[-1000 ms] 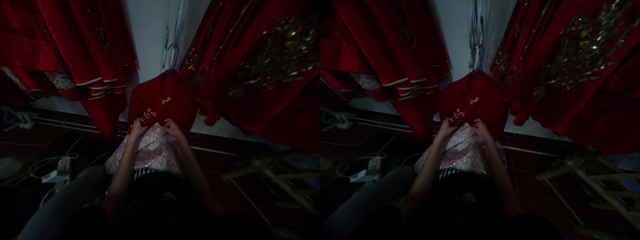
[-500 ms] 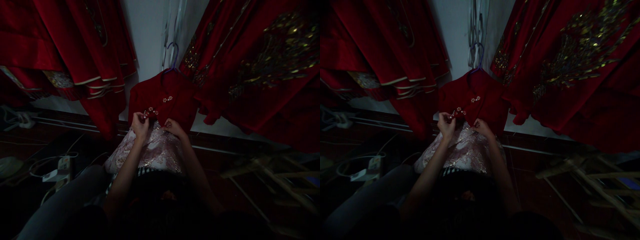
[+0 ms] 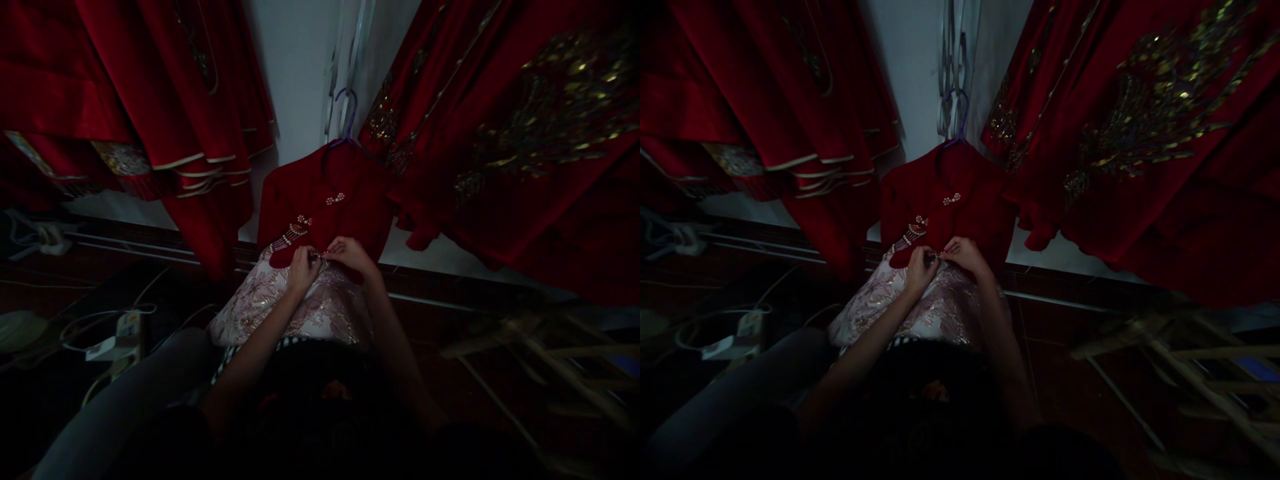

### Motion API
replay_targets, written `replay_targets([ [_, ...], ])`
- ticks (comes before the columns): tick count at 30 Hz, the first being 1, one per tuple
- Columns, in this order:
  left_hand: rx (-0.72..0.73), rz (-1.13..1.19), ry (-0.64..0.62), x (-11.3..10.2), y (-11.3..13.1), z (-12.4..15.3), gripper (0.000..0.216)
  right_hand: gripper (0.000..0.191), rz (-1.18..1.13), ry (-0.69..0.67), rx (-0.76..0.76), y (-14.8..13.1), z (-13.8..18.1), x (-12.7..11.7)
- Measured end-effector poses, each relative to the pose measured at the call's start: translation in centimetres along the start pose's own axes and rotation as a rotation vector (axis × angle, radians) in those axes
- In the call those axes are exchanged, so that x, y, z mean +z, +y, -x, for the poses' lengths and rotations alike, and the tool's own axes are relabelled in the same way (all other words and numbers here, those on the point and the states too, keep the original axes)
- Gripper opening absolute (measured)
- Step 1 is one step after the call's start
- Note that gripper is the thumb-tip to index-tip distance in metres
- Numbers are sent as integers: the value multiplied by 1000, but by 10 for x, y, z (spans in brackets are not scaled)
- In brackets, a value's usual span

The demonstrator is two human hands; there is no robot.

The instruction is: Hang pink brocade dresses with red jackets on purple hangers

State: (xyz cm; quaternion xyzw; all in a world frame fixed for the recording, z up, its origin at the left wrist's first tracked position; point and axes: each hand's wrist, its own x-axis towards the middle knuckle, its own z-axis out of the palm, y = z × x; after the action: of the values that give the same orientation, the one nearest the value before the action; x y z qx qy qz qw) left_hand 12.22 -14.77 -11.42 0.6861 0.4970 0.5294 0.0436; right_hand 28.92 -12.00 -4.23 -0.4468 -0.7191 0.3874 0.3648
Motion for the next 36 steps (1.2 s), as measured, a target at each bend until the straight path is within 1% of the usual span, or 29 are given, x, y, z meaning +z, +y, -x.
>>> replay_targets([
  [3, -24, 36, 29, 1, -1, 1, 13, 24, -38, -72, -25, 2, -1, 6],
  [5, -45, 71, 45, 1, -2, 2, 14, 21, -44, -87, -35, 2, -1, 7],
  [10, -26, 65, 15, -1, 0, 1, 9, 17, 6, -51, -57, -4, 0, 7],
  [15, -17, 58, 13, -4, 3, 0, 6, 15, 58, -26, -70, -10, 2, 7],
  [19, -5, 77, 1, -7, 6, 1, 6, 11, 131, 3, -95, -14, 3, 10],
  [23, -20, 99, 16, -6, 5, 0, 7, 9, 206, 17, -127, -15, 4, 14],
  [32, -13, 104, 17, -6, 4, 1, 7, 9, 132, 17, -110, -10, 2, 14],
  [36, -8, 103, 4, -6, 2, 2, 8, 9, 134, 17, -98, -10, 2, 13],
])
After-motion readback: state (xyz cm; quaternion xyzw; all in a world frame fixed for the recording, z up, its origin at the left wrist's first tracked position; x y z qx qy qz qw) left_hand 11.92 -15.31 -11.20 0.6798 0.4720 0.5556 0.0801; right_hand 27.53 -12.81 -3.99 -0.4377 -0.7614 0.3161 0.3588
